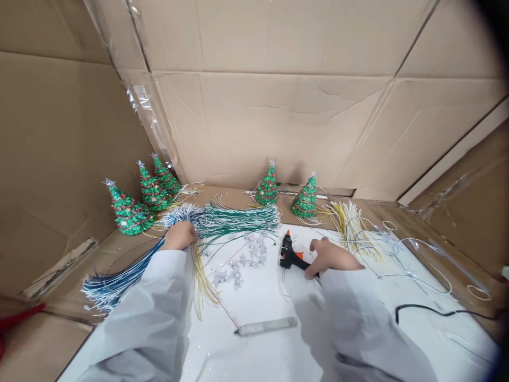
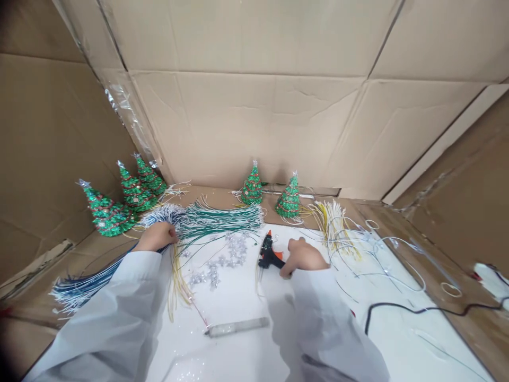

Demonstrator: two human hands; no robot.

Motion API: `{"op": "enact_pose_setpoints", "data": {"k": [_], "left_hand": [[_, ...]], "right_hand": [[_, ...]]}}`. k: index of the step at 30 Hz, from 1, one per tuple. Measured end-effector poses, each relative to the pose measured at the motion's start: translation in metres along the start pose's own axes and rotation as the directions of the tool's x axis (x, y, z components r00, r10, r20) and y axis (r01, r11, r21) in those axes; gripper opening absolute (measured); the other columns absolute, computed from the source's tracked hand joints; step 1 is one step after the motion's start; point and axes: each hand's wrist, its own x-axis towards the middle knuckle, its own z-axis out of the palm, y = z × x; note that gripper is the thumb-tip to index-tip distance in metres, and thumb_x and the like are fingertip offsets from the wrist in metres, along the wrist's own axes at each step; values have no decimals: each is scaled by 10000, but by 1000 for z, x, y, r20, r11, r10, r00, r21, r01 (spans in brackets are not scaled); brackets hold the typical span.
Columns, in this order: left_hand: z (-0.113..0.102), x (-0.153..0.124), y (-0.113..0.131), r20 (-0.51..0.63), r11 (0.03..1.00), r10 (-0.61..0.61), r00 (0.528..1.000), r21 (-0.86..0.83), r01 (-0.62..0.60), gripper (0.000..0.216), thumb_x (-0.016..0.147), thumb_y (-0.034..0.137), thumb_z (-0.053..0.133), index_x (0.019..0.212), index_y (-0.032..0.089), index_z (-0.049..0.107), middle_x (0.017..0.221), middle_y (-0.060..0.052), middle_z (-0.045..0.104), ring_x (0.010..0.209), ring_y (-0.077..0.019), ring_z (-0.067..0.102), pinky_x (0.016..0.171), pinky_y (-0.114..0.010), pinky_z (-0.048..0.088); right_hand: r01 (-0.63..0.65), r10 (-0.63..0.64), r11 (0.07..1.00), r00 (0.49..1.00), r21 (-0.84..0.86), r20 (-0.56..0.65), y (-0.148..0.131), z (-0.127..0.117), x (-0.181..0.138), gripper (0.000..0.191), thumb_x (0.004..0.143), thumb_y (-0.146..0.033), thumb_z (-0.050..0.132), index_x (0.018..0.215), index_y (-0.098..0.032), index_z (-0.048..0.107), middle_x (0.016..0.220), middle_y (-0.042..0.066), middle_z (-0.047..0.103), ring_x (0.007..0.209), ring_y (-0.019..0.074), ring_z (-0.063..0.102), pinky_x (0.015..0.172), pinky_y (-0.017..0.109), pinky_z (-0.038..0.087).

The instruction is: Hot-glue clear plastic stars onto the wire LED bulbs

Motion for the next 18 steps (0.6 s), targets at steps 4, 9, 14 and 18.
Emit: {"op": "enact_pose_setpoints", "data": {"k": [4, 9, 14, 18], "left_hand": [[-10, -2, -3, -24, 999, 43, 999, -32, -43, 54, 627, 206, 565, 613, 185, 613, 750, -86, 680, 799, -249, 623, 674, -280, 425], [-43, -22, -1, -175, 988, 7, 985, -152, -34, 157, 755, 289, 424, 682, 186, 517, 772, -76, 640, 793, -225, 593, 694, -290, 431], [-62, -49, 19, -152, 442, 241, 958, -862, -248, 228, 807, 411, 454, 734, 195, 442, 581, 34, 468, 499, -102, 438, 486, -205, 366], [-36, -40, 45, -70, 583, 331, 941, -769, -262, 249, 776, 419, 513, 779, 172, 543, 603, 29, 488, 505, -97, 430, 477, -202, 326]], "right_hand": [[-107, 109, 987, 994, -121, 11, -31, 21, 11, 736, 353, -218, 831, 1037, -119, 578, 1133, 176, 563, 987, 316, 601, 717, 339, 469], [-158, 154, 979, 987, -128, -44, -31, 35, 24, 840, 367, -171, 834, 1134, -64, 509, 1116, 235, 568, 1009, 350, 590, 727, 370, 464], [-7, 4, 994, 1000, -108, -31, -25, 30, 29, 622, 443, -110, 761, 1034, -133, 569, 1014, 138, 633, 946, 277, 619, 685, 297, 448], [94, -101, 992, 992, -82, -78, -22, 23, 24, 363, 493, -88, 678, 846, -155, 619, 936, 111, 642, 887, 263, 617, 626, 271, 414]]}}
